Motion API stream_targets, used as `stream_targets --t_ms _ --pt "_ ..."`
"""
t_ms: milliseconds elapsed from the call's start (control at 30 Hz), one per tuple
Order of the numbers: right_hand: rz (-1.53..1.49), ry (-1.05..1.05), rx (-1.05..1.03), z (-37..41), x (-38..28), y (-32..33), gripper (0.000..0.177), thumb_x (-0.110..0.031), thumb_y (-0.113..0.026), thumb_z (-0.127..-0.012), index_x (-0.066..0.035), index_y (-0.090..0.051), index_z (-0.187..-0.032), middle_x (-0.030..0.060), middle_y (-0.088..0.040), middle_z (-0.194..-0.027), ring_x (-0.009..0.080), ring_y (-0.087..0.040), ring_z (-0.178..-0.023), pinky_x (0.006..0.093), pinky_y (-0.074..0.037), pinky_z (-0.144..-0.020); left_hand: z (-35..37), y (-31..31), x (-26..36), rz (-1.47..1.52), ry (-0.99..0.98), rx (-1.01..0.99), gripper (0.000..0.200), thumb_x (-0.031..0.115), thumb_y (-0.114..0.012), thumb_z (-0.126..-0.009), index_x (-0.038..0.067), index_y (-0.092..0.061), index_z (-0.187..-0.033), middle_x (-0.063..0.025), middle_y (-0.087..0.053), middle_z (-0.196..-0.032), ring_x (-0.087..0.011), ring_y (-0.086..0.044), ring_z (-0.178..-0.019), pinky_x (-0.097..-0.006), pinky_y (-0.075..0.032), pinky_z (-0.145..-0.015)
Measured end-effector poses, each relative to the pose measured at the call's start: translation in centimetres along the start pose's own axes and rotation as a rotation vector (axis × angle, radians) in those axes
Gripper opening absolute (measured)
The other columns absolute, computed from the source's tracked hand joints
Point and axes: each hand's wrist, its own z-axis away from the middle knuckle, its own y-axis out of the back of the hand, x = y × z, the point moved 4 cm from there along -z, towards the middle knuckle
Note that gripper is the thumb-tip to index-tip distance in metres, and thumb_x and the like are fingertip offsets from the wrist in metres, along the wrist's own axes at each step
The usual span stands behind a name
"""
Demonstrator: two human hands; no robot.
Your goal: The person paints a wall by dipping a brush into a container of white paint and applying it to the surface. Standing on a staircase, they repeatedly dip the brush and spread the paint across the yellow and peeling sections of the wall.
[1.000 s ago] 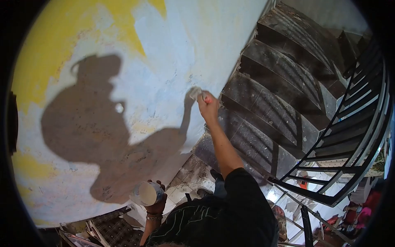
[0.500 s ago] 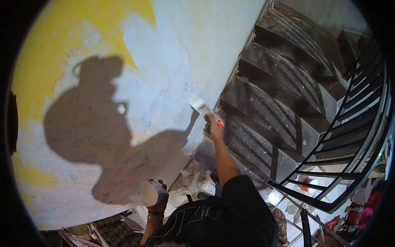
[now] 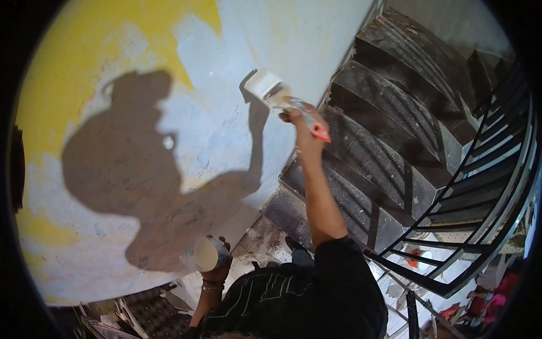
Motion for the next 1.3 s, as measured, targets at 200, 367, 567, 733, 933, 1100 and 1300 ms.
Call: stream_targets --t_ms 200,367,567,733,933,1100,1300 --pt "-0.138 -0.117 -0.119 5.7 -3.5 1.8 0.038 -0.023 -0.064 -0.088 0.004 -0.055 -0.114 0.0168 -0.064 -0.1 0.0258 -0.064 -0.082 0.0379 -0.053 -0.069 -3.2 0.1 -1.3 0.268 0.083 -0.049 0.065 0.059 -0.048 -0.091 0.017 -0.043 -0.14 -0.0182 -0.043 -0.142 -0.0391 -0.04 -0.131 -0.0566 -0.046 -0.095" --pt "0.005 -0.245 -0.55 10.9 -5.9 1.2 0.032 -0.02 -0.066 -0.086 0.005 -0.058 -0.105 0.0207 -0.064 -0.097 0.0263 -0.064 -0.069 0.0368 -0.054 -0.056 -5.3 -1.3 -1.0 -1.367 -0.151 0.003 0.066 0.065 -0.036 -0.092 0.02 -0.046 -0.14 -0.0116 -0.048 -0.142 -0.03 -0.044 -0.131 -0.0523 -0.033 -0.108" --pt "0.371 -0.316 -0.812 13.0 -8.4 -3.9 0.017 -0.013 -0.073 -0.079 0.003 -0.069 -0.085 0.0123 -0.069 -0.077 0.0151 -0.065 -0.062 0.029 -0.05 -0.055 -7.2 -2.5 -2.7 0.107 0.119 0.104 0.066 0.061 -0.03 -0.097 0.012 -0.045 -0.14 -0.0107 -0.05 -0.14 -0.0318 -0.046 -0.13 -0.0528 -0.034 -0.107" --pt "0.578 -0.213 -1.076 15.7 -7.8 -7.0 0.014 -0.01 -0.07 -0.076 0.001 -0.069 -0.085 0.013 -0.067 -0.073 0.0176 -0.064 -0.06 0.0298 -0.05 -0.057 -6.5 -2.4 -3.7 0.142 0.178 0.066 0.067 0.061 -0.03 -0.097 0.012 -0.045 -0.14 -0.0116 -0.05 -0.14 -0.0327 -0.047 -0.129 -0.0537 -0.036 -0.106" --pt "0.642 -0.205 -1.044 19.1 -8.6 -8.2 0.015 -0.01 -0.07 -0.076 0.001 -0.068 -0.085 0.0144 -0.067 -0.073 0.0194 -0.063 -0.06 0.0301 -0.05 -0.057 -4.7 -1.1 -2.6 0.134 0.226 0.056 0.07 0.063 -0.03 -0.096 0.012 -0.04 -0.144 -0.0116 -0.047 -0.143 -0.0331 -0.045 -0.131 -0.0553 -0.034 -0.107" --pt "0.607 -0.14 -0.967 21.0 -10.5 -8.3 0.016 -0.011 -0.07 -0.076 0.001 -0.068 -0.085 0.0147 -0.066 -0.072 0.0215 -0.064 -0.061 0.0307 -0.05 -0.058 -3.2 0.8 -1.6 0.121 0.246 0.086 0.072 0.064 -0.031 -0.095 0.013 -0.039 -0.144 -0.0115 -0.047 -0.143 -0.0326 -0.044 -0.132 -0.055 -0.032 -0.109" --pt "0.679 -0.187 -0.984 23.9 -9.9 -9.1 0.015 -0.01 -0.069 -0.077 0.002 -0.068 -0.086 0.0129 -0.066 -0.07 0.0206 -0.064 -0.059 0.0306 -0.049 -0.055 -2.2 1.6 -1.3 0.097 0.286 0.033 0.07 0.063 -0.031 -0.095 0.013 -0.041 -0.143 -0.011 -0.049 -0.141 -0.0319 -0.046 -0.131 -0.0527 -0.032 -0.11"
